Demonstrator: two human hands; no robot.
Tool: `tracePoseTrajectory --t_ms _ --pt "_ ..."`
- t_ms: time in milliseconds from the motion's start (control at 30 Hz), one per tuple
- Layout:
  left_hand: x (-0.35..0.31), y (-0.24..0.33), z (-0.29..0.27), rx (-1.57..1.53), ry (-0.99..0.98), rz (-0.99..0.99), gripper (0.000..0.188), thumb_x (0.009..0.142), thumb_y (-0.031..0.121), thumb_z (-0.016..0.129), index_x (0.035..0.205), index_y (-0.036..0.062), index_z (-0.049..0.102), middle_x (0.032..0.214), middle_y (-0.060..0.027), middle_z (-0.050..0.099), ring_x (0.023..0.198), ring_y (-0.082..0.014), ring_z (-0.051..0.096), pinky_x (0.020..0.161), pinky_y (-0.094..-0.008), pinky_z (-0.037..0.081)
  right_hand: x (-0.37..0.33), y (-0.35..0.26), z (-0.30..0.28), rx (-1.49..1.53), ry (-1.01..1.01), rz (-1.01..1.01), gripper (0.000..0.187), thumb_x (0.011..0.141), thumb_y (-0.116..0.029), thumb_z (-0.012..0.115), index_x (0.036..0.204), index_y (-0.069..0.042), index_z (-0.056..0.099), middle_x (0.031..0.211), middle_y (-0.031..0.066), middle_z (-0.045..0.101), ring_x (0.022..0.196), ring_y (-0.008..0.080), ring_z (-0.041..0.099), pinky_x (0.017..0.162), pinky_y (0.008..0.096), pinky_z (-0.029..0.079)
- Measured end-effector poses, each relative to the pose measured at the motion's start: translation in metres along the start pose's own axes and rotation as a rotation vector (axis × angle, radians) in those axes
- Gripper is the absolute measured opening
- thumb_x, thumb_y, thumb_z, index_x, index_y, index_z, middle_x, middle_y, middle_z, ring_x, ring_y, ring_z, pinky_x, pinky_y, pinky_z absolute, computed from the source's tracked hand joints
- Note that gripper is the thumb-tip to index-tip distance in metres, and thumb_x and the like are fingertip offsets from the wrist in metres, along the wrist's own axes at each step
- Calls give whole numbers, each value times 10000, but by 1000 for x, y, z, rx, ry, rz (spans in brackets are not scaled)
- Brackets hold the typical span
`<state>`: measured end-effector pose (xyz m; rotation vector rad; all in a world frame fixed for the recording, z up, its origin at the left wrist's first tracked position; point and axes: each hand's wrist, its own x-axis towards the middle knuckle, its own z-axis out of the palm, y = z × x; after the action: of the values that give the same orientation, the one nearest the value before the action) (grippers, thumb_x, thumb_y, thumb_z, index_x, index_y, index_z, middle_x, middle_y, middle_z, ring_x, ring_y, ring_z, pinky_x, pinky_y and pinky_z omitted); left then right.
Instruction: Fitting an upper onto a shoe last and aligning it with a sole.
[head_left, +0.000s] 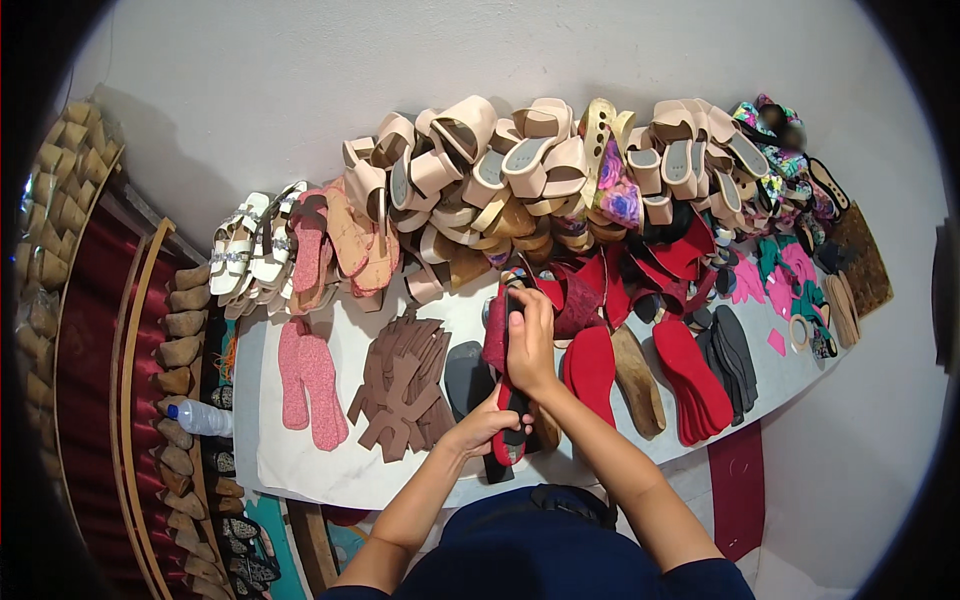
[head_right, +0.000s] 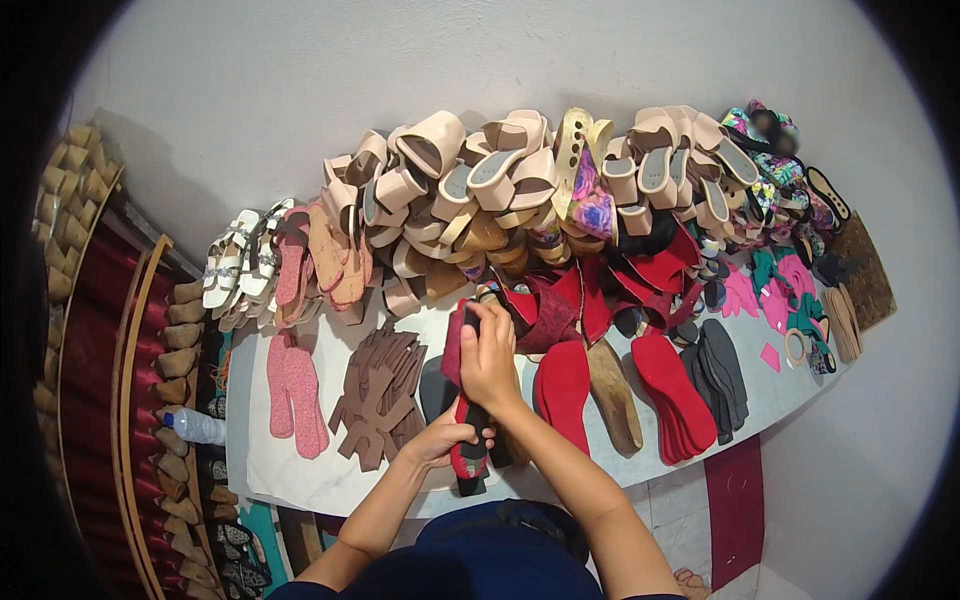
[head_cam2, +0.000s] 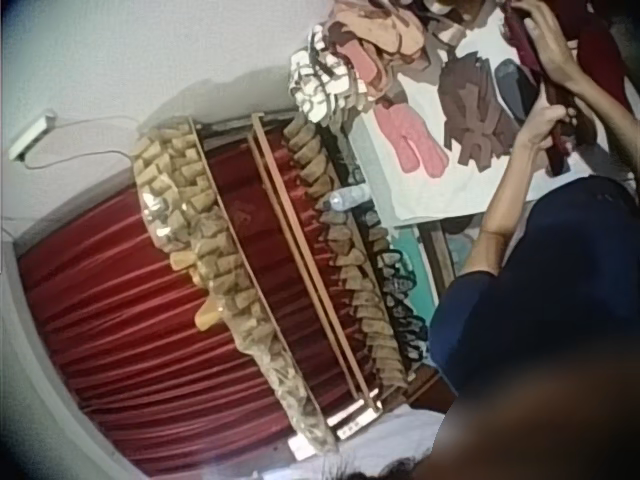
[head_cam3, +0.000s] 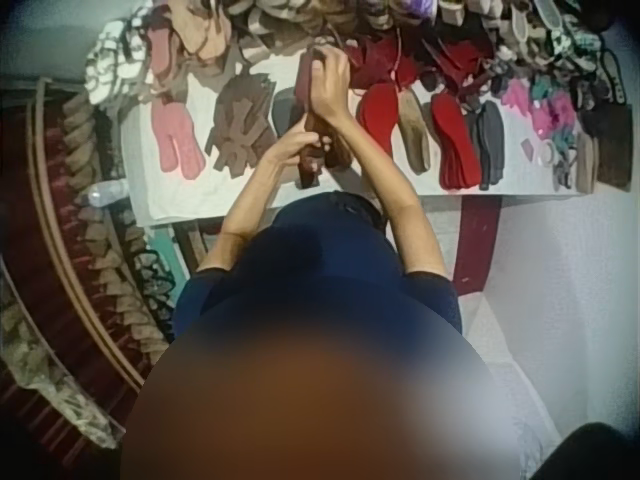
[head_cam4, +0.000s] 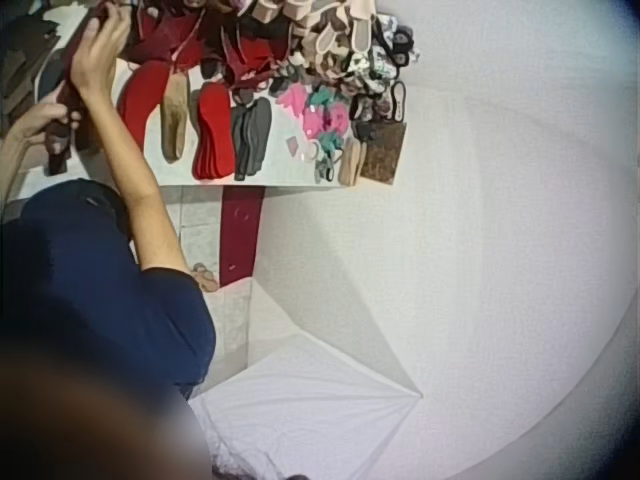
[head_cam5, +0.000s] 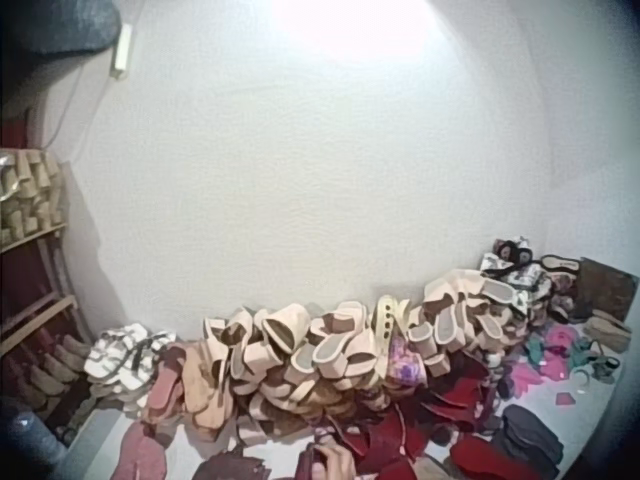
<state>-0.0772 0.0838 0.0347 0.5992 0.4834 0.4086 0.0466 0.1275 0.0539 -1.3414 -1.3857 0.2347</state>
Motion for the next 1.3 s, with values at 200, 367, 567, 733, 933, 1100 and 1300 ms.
tracePoseTrajectory --t_ms 200,367,567,733,933,1100,1300 --pt "-3 -19 5 125 -95 -122 615 590 -111 431 1144 104 275 941 -34 380 759 -108 456 690 -278 429 43 31 -24 191 -256 408 624 907 -401 193 610 8 560 550 118 514 605 263 539 632 324 413" --pt "-6 -17 14 217 -79 -117 546 601 -93 439 1097 89 298 925 -35 384 747 -105 450 670 -270 427 47 38 -28 115 -271 393 718 892 -478 164 452 6 461 407 94 399 446 237 450 525 344 369" --pt "-8 -8 19 131 -101 -128 534 590 -102 425 1084 69 313 896 -42 400 713 -111 459 649 -261 432 51 40 -33 97 -314 454 727 884 -505 177 460 15 456 416 103 385 443 222 422 512 340 355" --pt "-5 -10 10 113 -63 -88 584 599 -104 436 1149 44 307 938 -61 433 735 -116 479 660 -251 440 54 51 -33 57 -346 447 736 879 -518 180 473 28 461 426 128 403 460 239 454 521 358 363" --pt "-6 -20 21 444 89 130 449 786 39 529 1177 17 308 992 -103 509 850 -152 550 722 -269 446 69 71 -35 -204 -379 591 737 858 -536 201 603 60 552 655 266 544 722 418 541 689 454 392" --pt "-8 -23 17 790 152 193 377 838 153 524 1125 4 330 887 -112 575 738 -173 578 703 -273 447 70 65 -32 -244 -401 584 715 857 -529 204 676 42 594 746 280 559 811 423 537 743 460 393" --pt "1 -9 19 1126 222 170 350 778 305 606 867 0 460 643 -89 541 569 -130 518 541 -280 419 70 43 -33 -413 -419 498 694 864 -510 208 704 23 624 761 267 574 795 407 551 736 461 415"
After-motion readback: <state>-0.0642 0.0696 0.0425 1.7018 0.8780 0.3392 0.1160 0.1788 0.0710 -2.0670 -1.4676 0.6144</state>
